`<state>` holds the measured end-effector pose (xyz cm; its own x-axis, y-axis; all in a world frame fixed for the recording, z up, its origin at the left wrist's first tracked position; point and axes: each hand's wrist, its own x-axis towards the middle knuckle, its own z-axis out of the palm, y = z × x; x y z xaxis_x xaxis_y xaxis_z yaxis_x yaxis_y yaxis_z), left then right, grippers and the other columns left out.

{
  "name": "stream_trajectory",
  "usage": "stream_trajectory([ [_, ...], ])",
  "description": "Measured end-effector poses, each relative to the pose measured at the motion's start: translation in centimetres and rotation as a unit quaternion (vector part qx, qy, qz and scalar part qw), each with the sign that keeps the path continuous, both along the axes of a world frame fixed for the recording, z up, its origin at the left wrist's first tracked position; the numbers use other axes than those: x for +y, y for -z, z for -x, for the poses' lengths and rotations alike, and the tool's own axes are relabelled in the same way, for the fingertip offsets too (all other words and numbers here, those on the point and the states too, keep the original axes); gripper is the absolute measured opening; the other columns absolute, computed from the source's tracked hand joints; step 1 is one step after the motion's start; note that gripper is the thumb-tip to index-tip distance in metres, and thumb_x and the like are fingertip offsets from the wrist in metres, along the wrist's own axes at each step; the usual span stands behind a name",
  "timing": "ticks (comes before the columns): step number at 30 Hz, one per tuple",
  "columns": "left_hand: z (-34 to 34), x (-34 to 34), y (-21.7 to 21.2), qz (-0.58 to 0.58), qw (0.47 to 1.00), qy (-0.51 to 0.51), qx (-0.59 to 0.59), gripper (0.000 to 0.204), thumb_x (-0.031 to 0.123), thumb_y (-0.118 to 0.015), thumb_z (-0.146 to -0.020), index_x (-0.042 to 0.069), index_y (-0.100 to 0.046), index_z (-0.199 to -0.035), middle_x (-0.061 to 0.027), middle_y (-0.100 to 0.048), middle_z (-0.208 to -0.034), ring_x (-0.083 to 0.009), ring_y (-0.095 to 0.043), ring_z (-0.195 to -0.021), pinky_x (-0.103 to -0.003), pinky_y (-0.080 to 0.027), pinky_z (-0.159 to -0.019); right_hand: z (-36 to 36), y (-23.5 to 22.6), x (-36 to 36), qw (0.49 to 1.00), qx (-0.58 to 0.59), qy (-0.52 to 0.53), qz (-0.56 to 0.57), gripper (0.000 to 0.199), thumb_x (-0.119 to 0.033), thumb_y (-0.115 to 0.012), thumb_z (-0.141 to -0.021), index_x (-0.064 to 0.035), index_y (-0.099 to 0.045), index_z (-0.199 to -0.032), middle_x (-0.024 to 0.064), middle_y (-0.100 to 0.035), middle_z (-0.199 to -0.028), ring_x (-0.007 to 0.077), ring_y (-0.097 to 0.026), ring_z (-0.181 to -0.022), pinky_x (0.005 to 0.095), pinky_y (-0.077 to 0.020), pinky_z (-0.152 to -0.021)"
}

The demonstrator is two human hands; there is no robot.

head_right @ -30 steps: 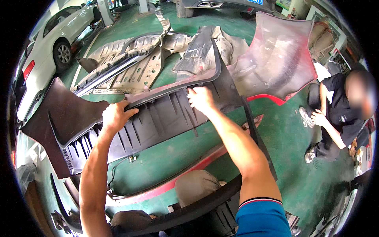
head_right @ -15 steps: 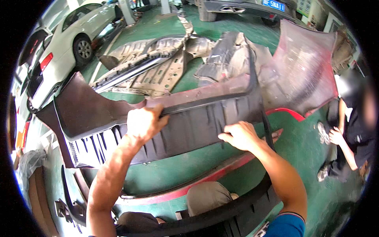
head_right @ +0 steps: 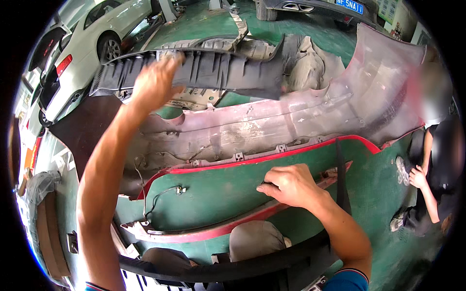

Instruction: The person handles a black plastic car part, aligning and snapping it into place on a red car bumper. The person then picks up the red bumper and the black part and walks across the garage floor, placing them near a red car.

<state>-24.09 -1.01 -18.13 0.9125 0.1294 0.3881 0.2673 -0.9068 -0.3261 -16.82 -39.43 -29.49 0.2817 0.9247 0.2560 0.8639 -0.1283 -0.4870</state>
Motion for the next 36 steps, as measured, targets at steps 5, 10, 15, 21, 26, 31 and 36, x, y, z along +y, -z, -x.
stream_trajectory([
  [5,10.7,-6.3,6.6,0.381,0.862,0.128,0.31,0.075,0.05,-0.071,-0.093,0.0,-0.052,-0.146,-0.0243,-0.066,-0.131,-0.0393,-0.065,-0.12,-0.048,-0.053,-0.101,-0.2,1.3,0.2,0.998,-0.023,-0.021,0.059,0.031,-0.036,-0.076,-0.09,-0.0083,-0.07,-0.078,0.0065,-0.069,-0.076,0.0323,-0.069,-0.071,0.0454,-0.0513,-0.06],
  [10,19.3,-14.3,6.3,0.624,0.58,0.139,0.504,0.083,0.062,-0.057,-0.1,-0.004,-0.047,-0.149,-0.0242,-0.067,-0.129,-0.0363,-0.066,-0.119,-0.046,-0.053,-0.101,-1.1,0.4,0.5,0.998,-0.037,0.015,0.057,0.033,-0.038,-0.076,-0.089,-0.0076,-0.067,-0.078,0.011,-0.067,-0.076,0.035,-0.067,-0.072,0.0478,-0.0513,-0.064],
  [15,22.2,-18.0,6.2,0.733,0.419,0.065,0.532,0.088,0.066,-0.057,-0.099,-0.005,-0.045,-0.149,-0.0297,-0.068,-0.124,-0.0439,-0.066,-0.115,-0.046,-0.051,-0.098,-2.5,-1.7,-0.7,0.997,0.006,0.056,0.058,0.024,-0.024,-0.078,-0.09,-0.0033,-0.068,-0.084,0.0104,-0.063,-0.069,0.0221,-0.06,-0.06,0.0358,-0.0469,-0.058],
  [21,21.4,-21.3,2.6,0.614,0.56,0.143,0.538,0.108,0.063,-0.075,-0.087,-0.002,-0.026,-0.158,-0.0353,-0.061,-0.126,-0.0446,-0.071,-0.101,-0.047,-0.054,-0.093,-2.4,-6.3,-3.1,0.993,0.038,0.11,-0.019,0.019,-0.018,-0.079,-0.092,-0.0019,-0.071,-0.087,0.0016,-0.061,-0.067,0.0084,-0.053,-0.062,0.0289,-0.0422,-0.055],
  [26,21.0,-19.4,1.5,0.598,0.585,0.104,0.539,0.091,0.02,-0.078,-0.086,0.0,-0.029,-0.16,-0.0289,-0.06,-0.133,-0.0431,-0.067,-0.115,-0.045,-0.051,-0.102,-1.9,-9.2,-3.2,0.975,0.073,0.14,-0.158,0.015,-0.019,-0.077,-0.092,-0.0037,-0.077,-0.094,0.0019,-0.067,-0.071,0.0068,-0.06,-0.066,0.0264,-0.0475,-0.059],
  [31,20.3,-12.0,1.5,0.699,0.582,-0.026,0.414,0.087,0.002,-0.073,-0.08,0.005,-0.038,-0.159,-0.024,-0.065,-0.132,-0.0247,-0.066,-0.117,-0.035,-0.049,-0.103,-0.1,-11.7,-4.7,0.956,0.032,0.167,-0.239,0.014,-0.015,-0.076,-0.093,-0.0012,-0.076,-0.096,0.0,-0.068,-0.074,0.006,-0.06,-0.068,0.0235,-0.0465,-0.06],
  [36,22.7,-9.6,3.0,0.743,0.607,-0.018,0.28,0.089,0.004,-0.072,-0.076,-0.001,-0.039,-0.158,-0.0159,-0.065,-0.133,-0.0197,-0.058,-0.123,-0.029,-0.038,-0.112,3.8,-8.5,-3.0,0.973,0.134,0.128,-0.14,0.01,-0.011,-0.076,-0.092,-0.0021,-0.073,-0.093,0.0042,-0.068,-0.077,0.0104,-0.064,-0.065,0.0264,-0.0485,-0.058],
])
